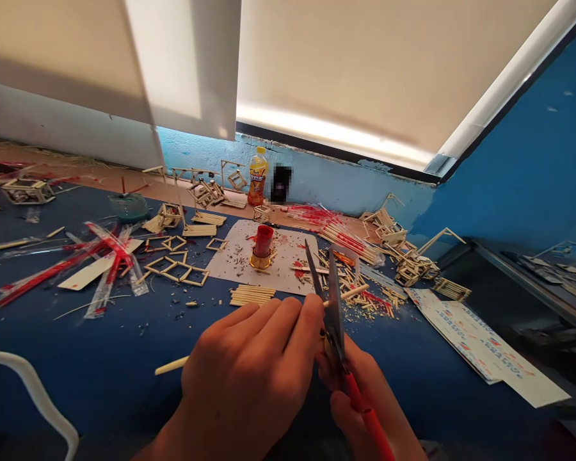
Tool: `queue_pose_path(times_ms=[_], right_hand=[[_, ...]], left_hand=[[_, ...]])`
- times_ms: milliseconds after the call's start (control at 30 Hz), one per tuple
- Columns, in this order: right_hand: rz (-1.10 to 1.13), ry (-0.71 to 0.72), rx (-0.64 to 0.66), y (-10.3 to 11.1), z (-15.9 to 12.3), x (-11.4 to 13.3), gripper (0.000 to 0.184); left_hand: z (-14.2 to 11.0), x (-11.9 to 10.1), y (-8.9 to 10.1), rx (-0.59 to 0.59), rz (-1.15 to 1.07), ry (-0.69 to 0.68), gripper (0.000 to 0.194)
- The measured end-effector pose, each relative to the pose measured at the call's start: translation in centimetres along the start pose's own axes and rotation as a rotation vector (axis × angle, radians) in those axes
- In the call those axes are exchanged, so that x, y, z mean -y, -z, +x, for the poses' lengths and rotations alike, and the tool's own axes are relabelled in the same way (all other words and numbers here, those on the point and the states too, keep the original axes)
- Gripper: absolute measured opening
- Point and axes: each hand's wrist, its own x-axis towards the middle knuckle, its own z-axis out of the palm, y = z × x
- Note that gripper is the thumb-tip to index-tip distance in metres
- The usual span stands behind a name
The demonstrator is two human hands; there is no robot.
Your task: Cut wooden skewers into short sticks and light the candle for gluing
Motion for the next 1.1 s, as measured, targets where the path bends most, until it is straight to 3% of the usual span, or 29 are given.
queue_pose_path(times_ms=[100, 300, 467, 600, 733, 867, 933, 1100], right_hand=[[-0.012, -0.004, 0.023, 0.0, 0.3, 0.7, 0.061], [0.02, 0.0, -0.001, 0.8, -0.1, 1.8, 0.088], [-0.134, -0.133, 0.021, 3.6, -0.3, 1.0, 0.09], [-0.114, -0.17, 0.099, 3.9, -0.2, 0.2, 0.104], [-0.219, -0.201, -0.036, 3.8, 1.4, -0.5, 0.105], [-0.689, -0.291, -0.222, 6.0, 4.7, -2.0, 0.093], [-0.813, -0.333, -0.203, 7.2, 6.2, -2.7, 0.09], [-0.823, -0.339, -0.069, 8.7, 7.8, -3.8, 0.079]], left_hand=[[0.0, -0.1, -0.2, -0.006, -0.039, 0.058, 0.015], [0.0, -0.1, -0.5, -0.038, -0.233, 0.191, 0.013], [-0.8, -0.4, -3.4, -0.028, -0.267, 0.265, 0.012], [-0.8, 0.5, -5.1, -0.097, -0.088, 0.408, 0.015], [-0.2, 2.4, -4.3, -0.111, 0.087, 0.505, 0.017], [-0.6, 2.9, -3.0, -0.054, 0.062, 0.484, 0.02], [-1.0, 2.4, -2.5, -0.051, -0.018, 0.446, 0.018], [-1.5, 1.3, -2.0, -0.026, -0.159, 0.37, 0.011]])
